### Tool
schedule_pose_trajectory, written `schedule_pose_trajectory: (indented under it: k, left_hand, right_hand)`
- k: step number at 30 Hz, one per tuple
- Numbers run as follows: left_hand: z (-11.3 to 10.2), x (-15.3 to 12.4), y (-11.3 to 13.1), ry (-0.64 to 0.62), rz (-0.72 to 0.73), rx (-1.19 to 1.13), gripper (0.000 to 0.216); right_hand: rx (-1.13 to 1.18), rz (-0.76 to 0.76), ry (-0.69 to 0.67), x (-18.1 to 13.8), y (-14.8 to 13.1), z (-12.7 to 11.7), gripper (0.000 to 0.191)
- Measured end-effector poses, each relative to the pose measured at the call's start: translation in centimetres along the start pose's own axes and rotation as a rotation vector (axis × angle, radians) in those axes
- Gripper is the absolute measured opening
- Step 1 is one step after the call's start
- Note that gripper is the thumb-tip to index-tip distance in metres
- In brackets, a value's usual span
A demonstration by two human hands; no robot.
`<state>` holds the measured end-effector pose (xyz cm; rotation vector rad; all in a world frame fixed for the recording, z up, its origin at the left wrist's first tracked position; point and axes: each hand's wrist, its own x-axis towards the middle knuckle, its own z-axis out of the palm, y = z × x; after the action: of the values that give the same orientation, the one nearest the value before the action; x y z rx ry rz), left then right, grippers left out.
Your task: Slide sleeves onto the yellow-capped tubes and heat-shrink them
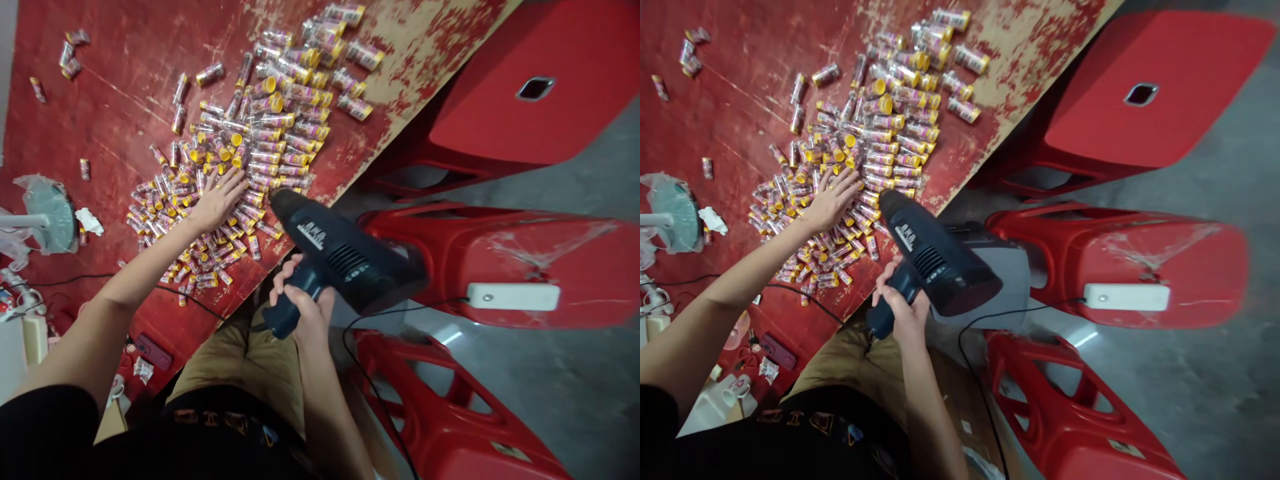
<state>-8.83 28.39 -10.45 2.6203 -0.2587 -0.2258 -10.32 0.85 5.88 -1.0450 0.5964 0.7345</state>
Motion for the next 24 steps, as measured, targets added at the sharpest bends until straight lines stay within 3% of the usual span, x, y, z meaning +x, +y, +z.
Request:
schedule_pose_trajectory:
  k: [3, 8, 11, 16, 19, 24]
  left_hand:
    - [-0.4, -1.6, -0.3, 0.043, -0.065, -0.016, 0.054]
    - [-0.7, -1.8, 0.3, 0.166, -0.166, -0.051, 0.057]
    - [0.7, 1.3, 1.9, 0.166, -0.118, -0.036, 0.061]
    - [4.6, 9.5, 3.1, 0.033, 0.024, -0.013, 0.064]
    - [5.0, 11.6, 1.5, -0.011, 0.069, -0.030, 0.069]
    - [2.2, 8.8, -3.4, 0.010, 0.046, -0.087, 0.067]
  right_hand:
    - [0.003, 0.028, -0.005, -0.2, 0.8, 0.0, 0.043]
    - [0.030, -0.118, 0.075, 1.0, 0.7, 1.0, 0.039]
    - [0.023, -0.108, 0.114, -0.1, 0.5, 0.6, 0.040]
    - [0.006, -0.190, 0.164, -1.3, -0.5, -0.2, 0.042]
    - [-0.022, -0.261, 0.155, -0.3, -1.6, 0.0, 0.039]
    - [-0.002, -0.261, 0.069, 1.5, -2.0, 0.8, 0.033]
